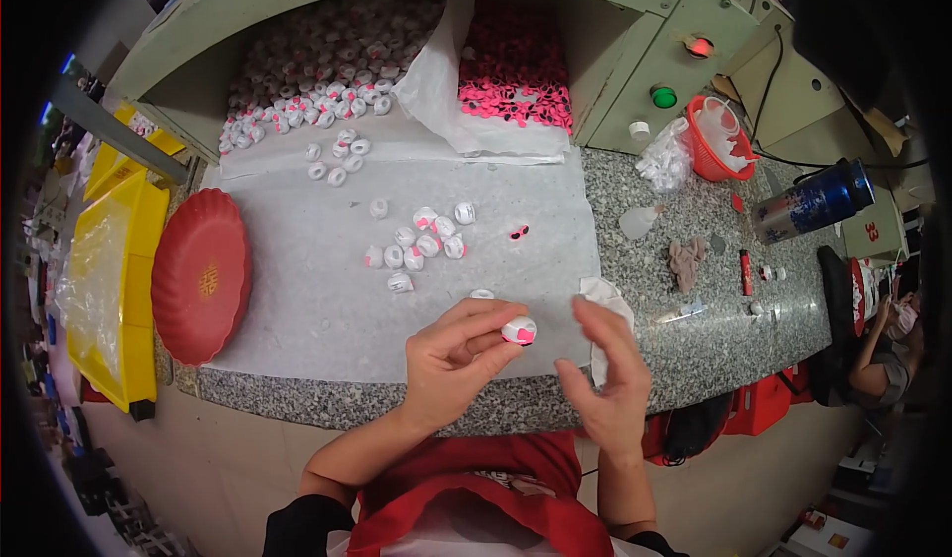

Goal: Applying adhesive to small white bases and attaching decorative pink pieces to assemble badges or pins.

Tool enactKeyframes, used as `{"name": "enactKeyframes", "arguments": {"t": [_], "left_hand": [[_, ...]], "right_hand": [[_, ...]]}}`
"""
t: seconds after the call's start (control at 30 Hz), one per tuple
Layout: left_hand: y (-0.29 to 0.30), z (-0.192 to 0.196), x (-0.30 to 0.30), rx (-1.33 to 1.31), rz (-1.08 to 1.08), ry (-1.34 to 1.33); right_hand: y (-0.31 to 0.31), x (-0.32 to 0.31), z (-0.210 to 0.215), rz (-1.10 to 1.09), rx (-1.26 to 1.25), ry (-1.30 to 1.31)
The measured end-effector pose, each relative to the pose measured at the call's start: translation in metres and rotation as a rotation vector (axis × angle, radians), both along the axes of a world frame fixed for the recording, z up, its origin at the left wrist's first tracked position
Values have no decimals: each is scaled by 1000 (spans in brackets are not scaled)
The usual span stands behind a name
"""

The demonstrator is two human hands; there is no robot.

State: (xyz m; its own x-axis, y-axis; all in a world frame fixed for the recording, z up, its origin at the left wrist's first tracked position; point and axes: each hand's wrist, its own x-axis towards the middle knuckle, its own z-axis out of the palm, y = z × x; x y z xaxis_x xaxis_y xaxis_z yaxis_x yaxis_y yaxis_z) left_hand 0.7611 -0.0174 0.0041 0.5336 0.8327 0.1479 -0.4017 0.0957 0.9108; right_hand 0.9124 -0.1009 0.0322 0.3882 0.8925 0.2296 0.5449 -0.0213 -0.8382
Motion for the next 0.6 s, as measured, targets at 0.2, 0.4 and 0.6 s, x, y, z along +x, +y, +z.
{"name": "enactKeyframes", "arguments": {"t": [0.2, 0.4, 0.6], "left_hand": [[0, -1, 2, 13, 11, 4], [0, -3, 0, 11, -12, 29], [0, -2, -1, -44, -40, 61]], "right_hand": [[16, -27, -18, 155, 104, 673], [16, -25, -20, 138, 97, 708], [17, -22, -23, 143, 81, 803]]}}
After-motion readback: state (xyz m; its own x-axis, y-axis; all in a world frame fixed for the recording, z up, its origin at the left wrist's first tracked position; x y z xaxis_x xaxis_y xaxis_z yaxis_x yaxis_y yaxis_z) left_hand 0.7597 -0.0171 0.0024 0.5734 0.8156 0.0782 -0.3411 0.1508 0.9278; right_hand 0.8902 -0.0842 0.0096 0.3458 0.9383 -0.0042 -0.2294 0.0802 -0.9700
